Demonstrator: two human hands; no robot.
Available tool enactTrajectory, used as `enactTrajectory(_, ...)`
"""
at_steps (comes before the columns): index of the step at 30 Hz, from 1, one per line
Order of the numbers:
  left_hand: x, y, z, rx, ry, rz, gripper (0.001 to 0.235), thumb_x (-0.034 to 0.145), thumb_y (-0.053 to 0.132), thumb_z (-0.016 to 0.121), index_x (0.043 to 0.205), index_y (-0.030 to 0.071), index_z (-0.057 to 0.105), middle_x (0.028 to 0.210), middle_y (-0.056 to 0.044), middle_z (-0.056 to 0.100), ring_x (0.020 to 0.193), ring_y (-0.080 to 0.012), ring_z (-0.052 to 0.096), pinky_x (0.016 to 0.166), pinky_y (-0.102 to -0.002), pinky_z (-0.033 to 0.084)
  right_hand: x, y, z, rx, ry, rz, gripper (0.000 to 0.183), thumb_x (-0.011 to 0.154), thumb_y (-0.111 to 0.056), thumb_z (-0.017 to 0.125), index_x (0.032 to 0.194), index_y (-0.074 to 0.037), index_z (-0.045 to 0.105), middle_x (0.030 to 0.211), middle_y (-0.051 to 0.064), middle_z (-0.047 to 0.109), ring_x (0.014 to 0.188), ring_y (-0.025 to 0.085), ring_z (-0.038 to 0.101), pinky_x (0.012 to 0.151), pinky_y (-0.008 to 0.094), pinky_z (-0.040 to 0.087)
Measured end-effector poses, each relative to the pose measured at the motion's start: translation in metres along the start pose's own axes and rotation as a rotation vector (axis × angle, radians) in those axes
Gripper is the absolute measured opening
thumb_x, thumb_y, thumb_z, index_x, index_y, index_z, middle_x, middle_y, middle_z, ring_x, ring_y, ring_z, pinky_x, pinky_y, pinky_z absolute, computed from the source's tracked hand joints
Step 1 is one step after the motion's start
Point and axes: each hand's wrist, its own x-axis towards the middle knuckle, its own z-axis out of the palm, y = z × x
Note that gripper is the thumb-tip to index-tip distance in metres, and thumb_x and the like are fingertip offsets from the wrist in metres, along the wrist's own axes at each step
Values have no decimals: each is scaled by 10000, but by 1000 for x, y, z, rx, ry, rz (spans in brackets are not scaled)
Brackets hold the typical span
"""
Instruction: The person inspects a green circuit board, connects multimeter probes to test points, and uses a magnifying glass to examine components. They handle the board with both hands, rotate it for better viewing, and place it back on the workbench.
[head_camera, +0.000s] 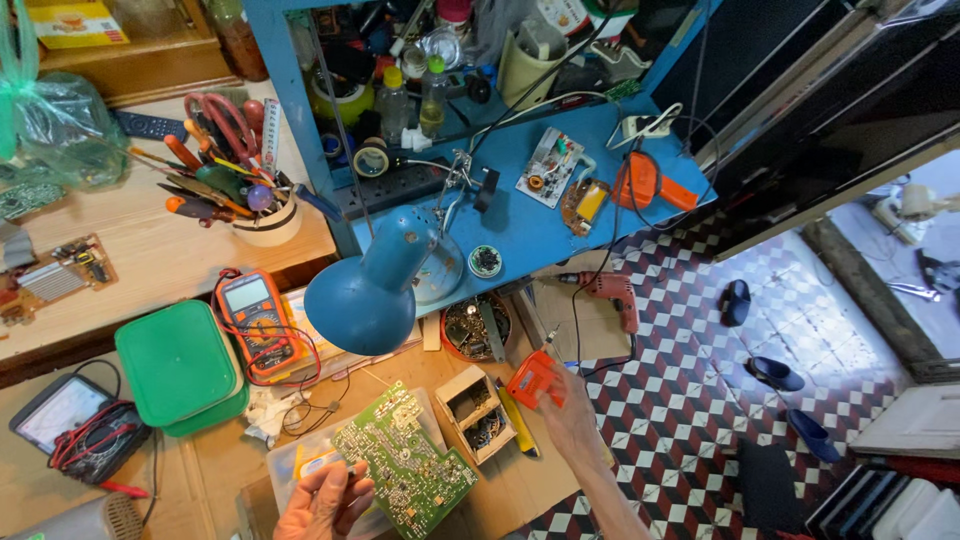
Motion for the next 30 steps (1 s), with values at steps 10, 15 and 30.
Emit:
enactTrajectory(10, -37, 6, 115, 47, -315, -28, 333, 937, 114, 627, 1232, -22, 702, 1039, -216, 774, 846, -286, 769, 754, -437, 667, -8, -57, -56, 202, 9, -5, 422, 924, -301, 664, 1228, -8, 681, 1088, 95, 768, 1041, 152, 719, 905, 285, 544)
enactTrajectory(15, -41, -11, 128, -62, -242, -12, 348, 931, 101, 646, 1251, -18, 709, 1072, -191, 776, 929, -258, 754, 824, -400, 641, 12, -76, -69, 313, -29, 112, 428, 986, -356, 632, 1091, 30, 784, 908, 130, 757, 828, 144, 632, 764, 284, 518)
enactTrajectory(30, -114, 33, 166, -328, -194, 156, 273, 971, 173, 662, 1166, -17, 653, 1024, -124, 758, 872, -172, 731, 842, -308, 616, -51, -149, -1, 138, -640, -352, 199, 932, -161, 681, 1051, -22, 759, 1026, 55, 769, 899, 133, 719, 816, 276, 563)
